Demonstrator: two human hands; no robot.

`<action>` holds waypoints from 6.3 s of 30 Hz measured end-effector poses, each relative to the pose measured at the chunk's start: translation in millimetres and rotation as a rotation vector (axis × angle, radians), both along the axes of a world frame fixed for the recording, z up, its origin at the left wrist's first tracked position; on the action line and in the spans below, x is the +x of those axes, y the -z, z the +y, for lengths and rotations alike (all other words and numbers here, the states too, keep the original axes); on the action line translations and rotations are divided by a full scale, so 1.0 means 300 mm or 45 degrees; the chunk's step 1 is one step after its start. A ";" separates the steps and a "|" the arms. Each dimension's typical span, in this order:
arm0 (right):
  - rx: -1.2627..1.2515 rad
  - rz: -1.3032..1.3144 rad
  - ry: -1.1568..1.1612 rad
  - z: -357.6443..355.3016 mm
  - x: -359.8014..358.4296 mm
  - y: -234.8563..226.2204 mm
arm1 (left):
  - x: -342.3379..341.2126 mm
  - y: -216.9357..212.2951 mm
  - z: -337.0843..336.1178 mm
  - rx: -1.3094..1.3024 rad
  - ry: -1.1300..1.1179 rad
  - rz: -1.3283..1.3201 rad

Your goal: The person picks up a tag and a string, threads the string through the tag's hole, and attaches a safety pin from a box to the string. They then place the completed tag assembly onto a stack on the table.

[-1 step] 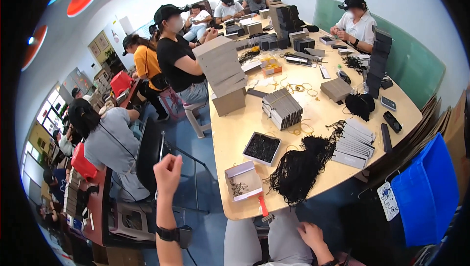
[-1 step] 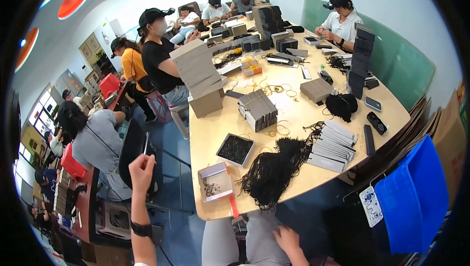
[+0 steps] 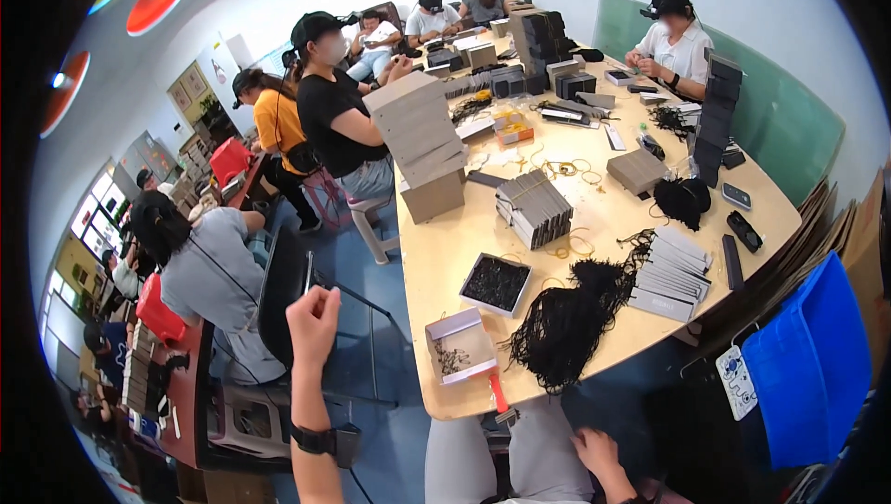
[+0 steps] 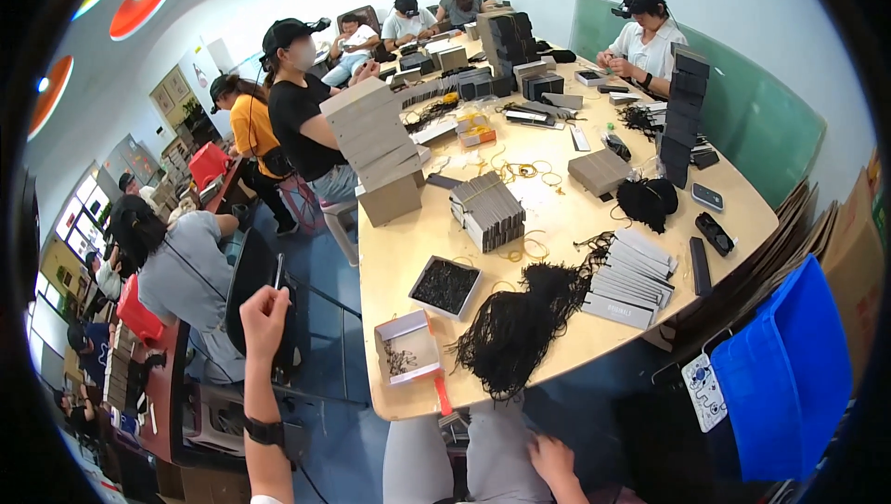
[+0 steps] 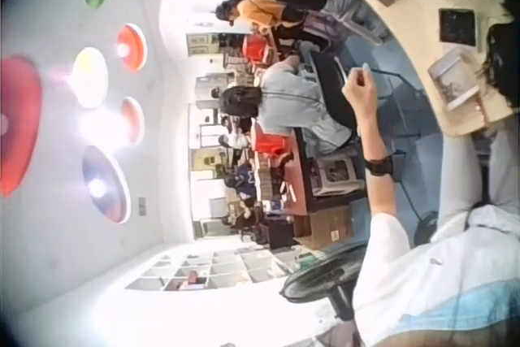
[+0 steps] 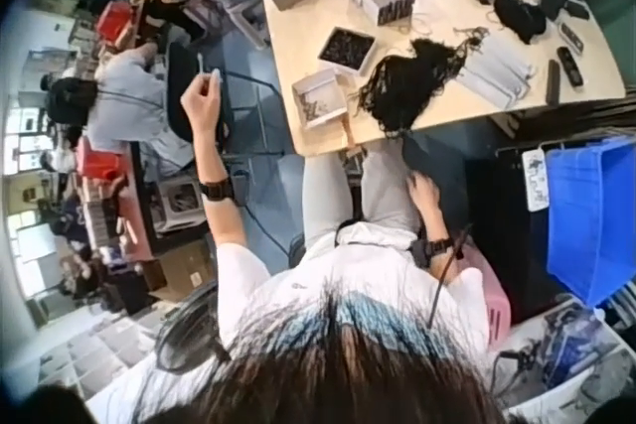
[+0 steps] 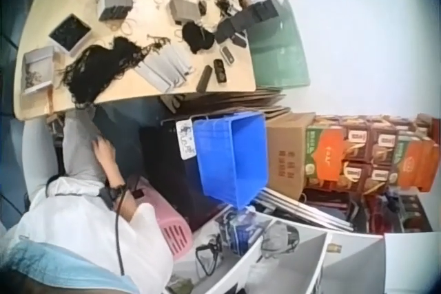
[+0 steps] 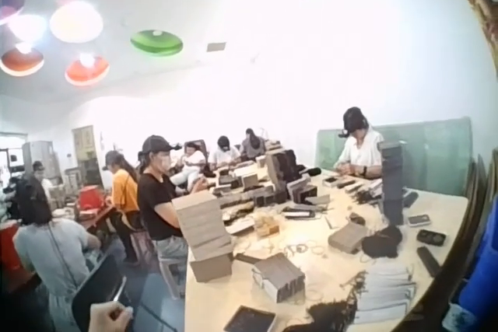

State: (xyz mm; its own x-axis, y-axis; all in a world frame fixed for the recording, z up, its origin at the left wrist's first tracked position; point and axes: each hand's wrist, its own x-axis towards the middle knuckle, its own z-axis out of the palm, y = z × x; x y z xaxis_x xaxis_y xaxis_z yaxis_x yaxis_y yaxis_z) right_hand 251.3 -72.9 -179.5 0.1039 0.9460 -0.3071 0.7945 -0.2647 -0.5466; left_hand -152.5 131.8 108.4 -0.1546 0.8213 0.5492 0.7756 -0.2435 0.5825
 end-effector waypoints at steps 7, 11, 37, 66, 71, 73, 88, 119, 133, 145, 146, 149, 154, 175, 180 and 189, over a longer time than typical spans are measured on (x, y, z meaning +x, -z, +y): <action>-0.537 -0.156 0.136 -0.206 0.182 0.261 | 0.028 -0.251 0.309 0.077 0.071 0.428; -0.518 0.005 0.262 -0.235 0.181 0.319 | 0.124 -0.326 0.523 0.323 0.020 0.623; -0.207 0.825 1.116 -0.264 0.237 0.381 | 0.191 -0.327 1.095 0.171 0.356 -0.269; 1.121 0.497 0.025 0.233 -0.080 -0.738 | 0.606 0.036 -0.355 0.526 1.073 0.745; 1.062 0.357 -0.061 0.259 -0.104 -0.767 | 0.546 0.046 -0.352 0.521 1.116 0.829; 1.036 0.300 -0.100 0.276 -0.105 -0.785 | 0.526 0.048 -0.332 0.614 1.167 0.942; 0.795 0.360 -0.220 0.317 -0.046 -0.802 | 0.430 0.054 -0.320 0.648 1.267 0.923; 0.027 1.702 -0.092 0.352 -0.004 -0.784 | 0.335 0.035 -0.225 0.544 0.816 0.262; 0.972 -0.219 0.072 0.866 0.054 -0.598 | 0.141 0.348 0.196 -0.446 0.289 -1.699; 0.931 0.156 -0.095 0.780 0.156 -0.627 | -0.002 0.302 0.308 -1.141 0.499 -1.629; 0.974 0.133 -0.127 0.772 0.165 -0.625 | -0.017 0.286 0.333 -1.229 0.563 -1.440; 0.966 0.195 -0.144 0.744 0.170 -0.648 | -0.080 0.258 0.408 -1.360 0.549 -1.228; 1.018 0.232 -0.103 0.694 0.246 -0.670 | -0.035 0.279 0.489 -1.306 0.529 -1.184; 0.479 0.170 0.595 0.486 1.091 -0.728 | 0.090 0.366 0.475 -0.697 0.204 -1.266; 0.466 -0.025 0.267 0.656 0.988 -1.070 | 0.015 0.441 0.358 -0.550 0.131 -1.101; 1.145 -1.221 0.345 1.148 1.052 -1.188 | -0.020 0.678 -0.041 -0.509 0.003 -0.878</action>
State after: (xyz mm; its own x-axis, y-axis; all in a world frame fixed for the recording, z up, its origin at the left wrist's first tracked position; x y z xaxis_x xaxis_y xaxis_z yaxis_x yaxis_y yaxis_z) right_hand 566.9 271.4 176.8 0.1408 0.6950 0.7051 0.9393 -0.3188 0.1267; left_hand -158.4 119.5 -94.9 -0.3501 0.9367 -0.0060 0.2079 0.0839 0.9745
